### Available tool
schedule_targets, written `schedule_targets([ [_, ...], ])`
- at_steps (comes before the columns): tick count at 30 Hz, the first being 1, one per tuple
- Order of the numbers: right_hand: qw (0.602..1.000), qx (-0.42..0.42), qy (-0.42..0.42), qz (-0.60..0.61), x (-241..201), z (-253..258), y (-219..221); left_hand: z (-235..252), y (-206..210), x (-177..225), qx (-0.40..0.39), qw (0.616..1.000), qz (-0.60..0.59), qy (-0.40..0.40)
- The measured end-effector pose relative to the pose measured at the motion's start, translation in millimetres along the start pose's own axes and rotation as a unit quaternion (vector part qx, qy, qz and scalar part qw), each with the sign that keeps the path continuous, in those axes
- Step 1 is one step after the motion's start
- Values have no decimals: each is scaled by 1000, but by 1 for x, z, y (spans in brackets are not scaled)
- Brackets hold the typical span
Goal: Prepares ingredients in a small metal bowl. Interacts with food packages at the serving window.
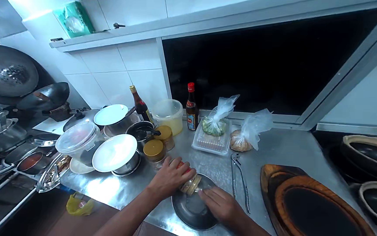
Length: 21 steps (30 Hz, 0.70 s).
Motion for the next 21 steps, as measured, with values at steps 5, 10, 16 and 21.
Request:
schedule_targets([
  [5,999,19,35,-6,8,2,-17,3,-3,5,-1,1000,15,9],
  [10,997,5,69,16,4,-12,-26,8,-3,12,-18,999,13,26],
  [16,997,38,71,10,7,-11,-5,13,-7,17,-10,999,25,32],
  [21,996,-5,83,-32,-8,-3,-21,-10,-3,6,69,997,-2,24],
])
Point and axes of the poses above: each hand's wrist, its own z-axis towards the middle knuckle, its own y-axis out of the palm, x = y × z, the point moved 7 cm from there along z, towards the middle knuckle, and after that the axes turned 8 degrees about x, right-handed, at the moved point
